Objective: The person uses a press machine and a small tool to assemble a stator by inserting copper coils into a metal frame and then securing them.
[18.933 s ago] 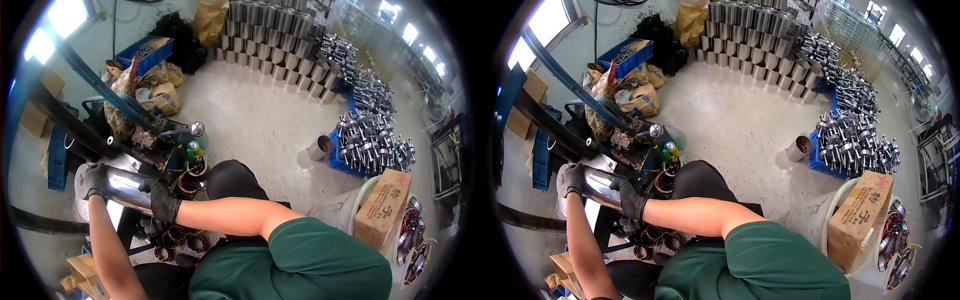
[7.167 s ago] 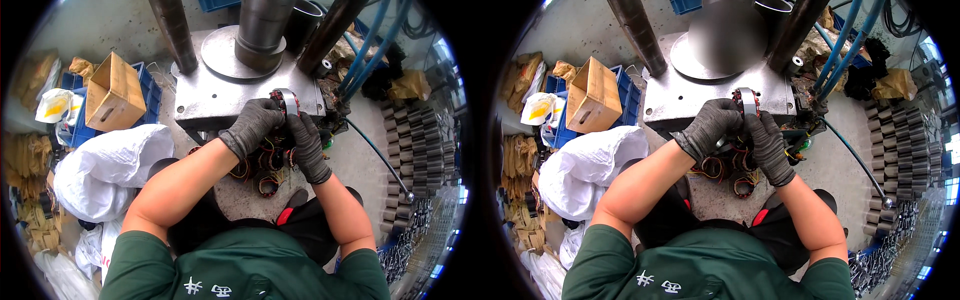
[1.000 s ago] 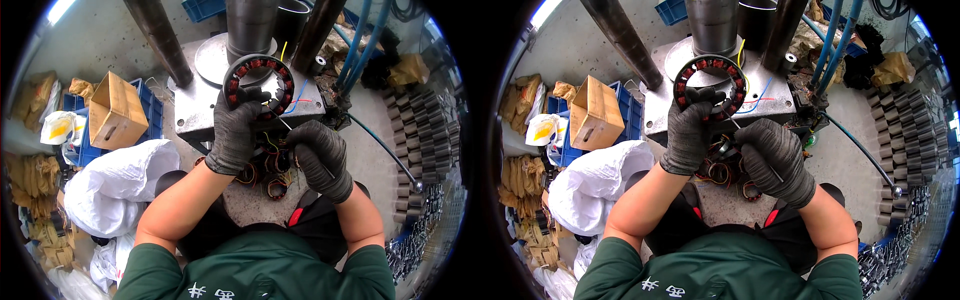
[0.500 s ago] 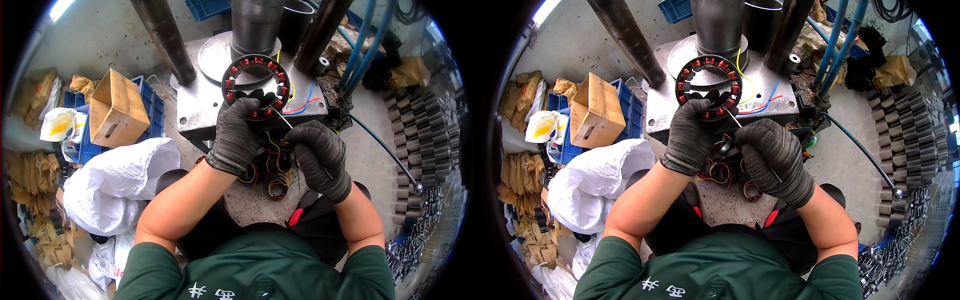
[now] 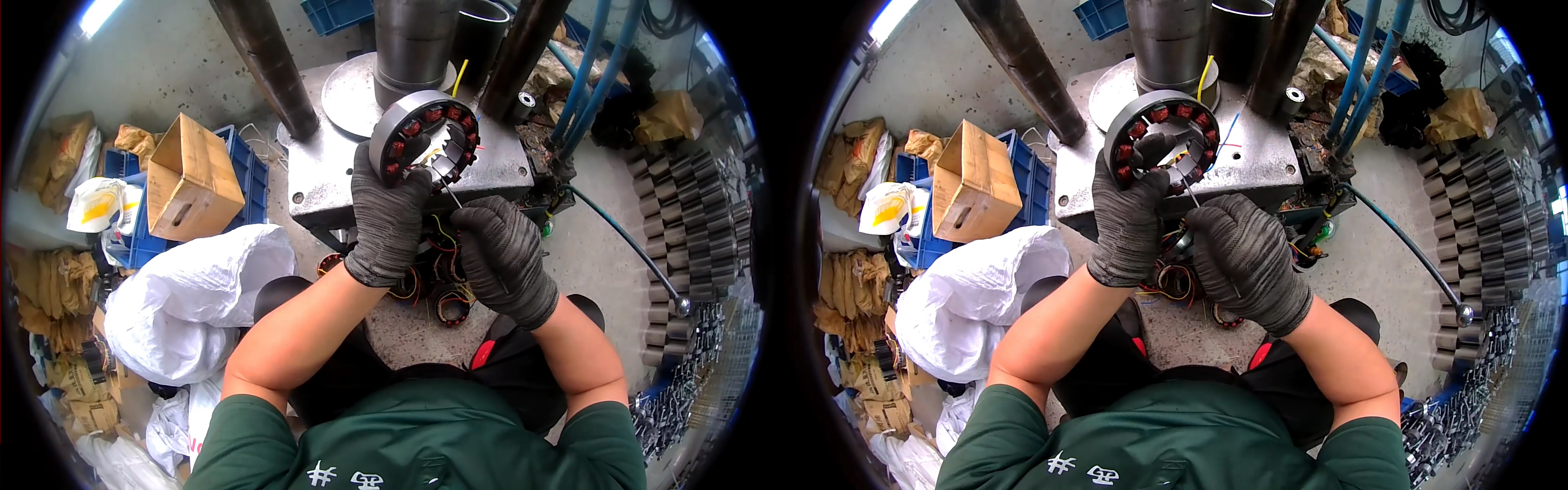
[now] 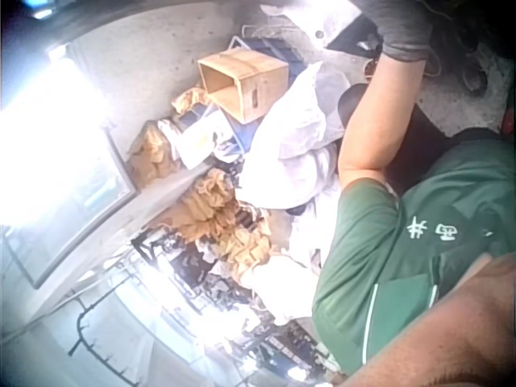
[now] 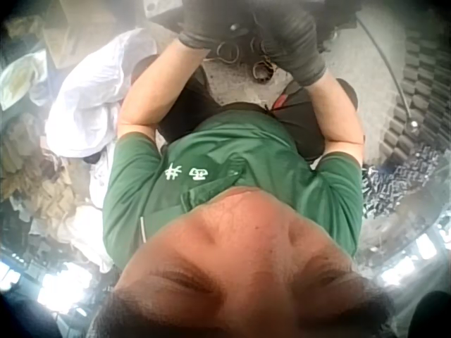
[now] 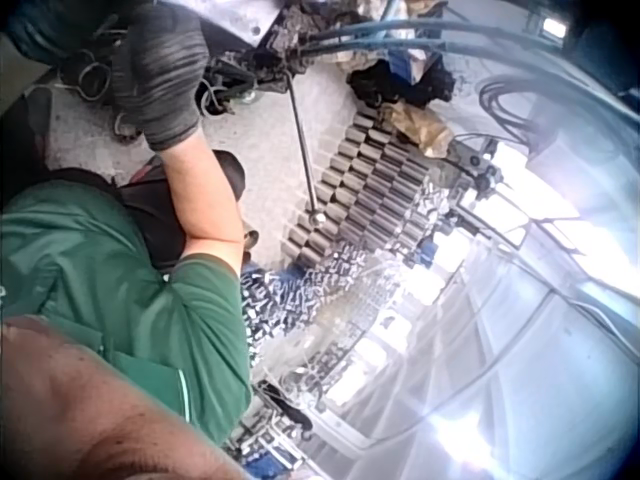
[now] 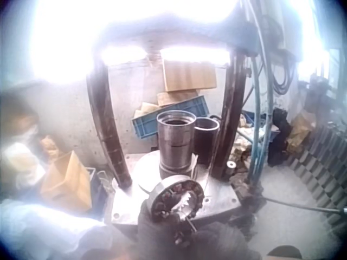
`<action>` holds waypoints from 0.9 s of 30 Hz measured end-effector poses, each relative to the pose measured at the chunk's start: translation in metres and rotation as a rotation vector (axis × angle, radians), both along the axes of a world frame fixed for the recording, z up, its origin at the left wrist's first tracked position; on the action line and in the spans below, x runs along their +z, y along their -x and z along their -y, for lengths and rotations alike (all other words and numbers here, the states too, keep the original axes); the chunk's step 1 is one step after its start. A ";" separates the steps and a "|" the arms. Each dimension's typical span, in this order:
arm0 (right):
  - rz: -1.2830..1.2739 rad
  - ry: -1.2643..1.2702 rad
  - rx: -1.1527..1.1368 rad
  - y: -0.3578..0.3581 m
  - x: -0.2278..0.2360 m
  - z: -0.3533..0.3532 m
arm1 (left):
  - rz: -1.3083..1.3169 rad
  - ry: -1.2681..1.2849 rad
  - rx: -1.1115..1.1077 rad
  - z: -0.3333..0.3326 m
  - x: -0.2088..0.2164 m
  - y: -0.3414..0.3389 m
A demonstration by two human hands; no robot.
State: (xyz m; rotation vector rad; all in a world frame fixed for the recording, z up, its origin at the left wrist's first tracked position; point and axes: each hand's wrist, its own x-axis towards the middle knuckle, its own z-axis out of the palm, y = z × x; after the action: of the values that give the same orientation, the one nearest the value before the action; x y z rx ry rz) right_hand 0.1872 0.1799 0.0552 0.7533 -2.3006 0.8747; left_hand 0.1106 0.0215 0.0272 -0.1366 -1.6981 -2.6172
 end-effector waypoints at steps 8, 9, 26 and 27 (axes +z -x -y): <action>0.010 -0.119 -0.025 -0.004 0.009 -0.004 | -0.102 0.164 0.036 -0.004 -0.009 0.001; 0.044 -0.130 -0.024 -0.005 0.010 -0.006 | -0.103 0.164 0.033 -0.006 -0.009 -0.001; 0.372 0.388 0.052 -0.016 0.025 -0.049 | 0.452 -0.556 -0.307 0.003 -0.015 0.017; 0.349 0.378 0.057 -0.015 0.024 -0.049 | 0.454 -0.555 -0.307 0.005 -0.017 0.018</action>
State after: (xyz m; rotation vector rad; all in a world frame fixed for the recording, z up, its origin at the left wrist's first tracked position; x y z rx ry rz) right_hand 0.2022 0.2292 0.0796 0.5329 -2.3039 1.5150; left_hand 0.0929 0.0167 0.0103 0.2435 -1.0024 -3.4446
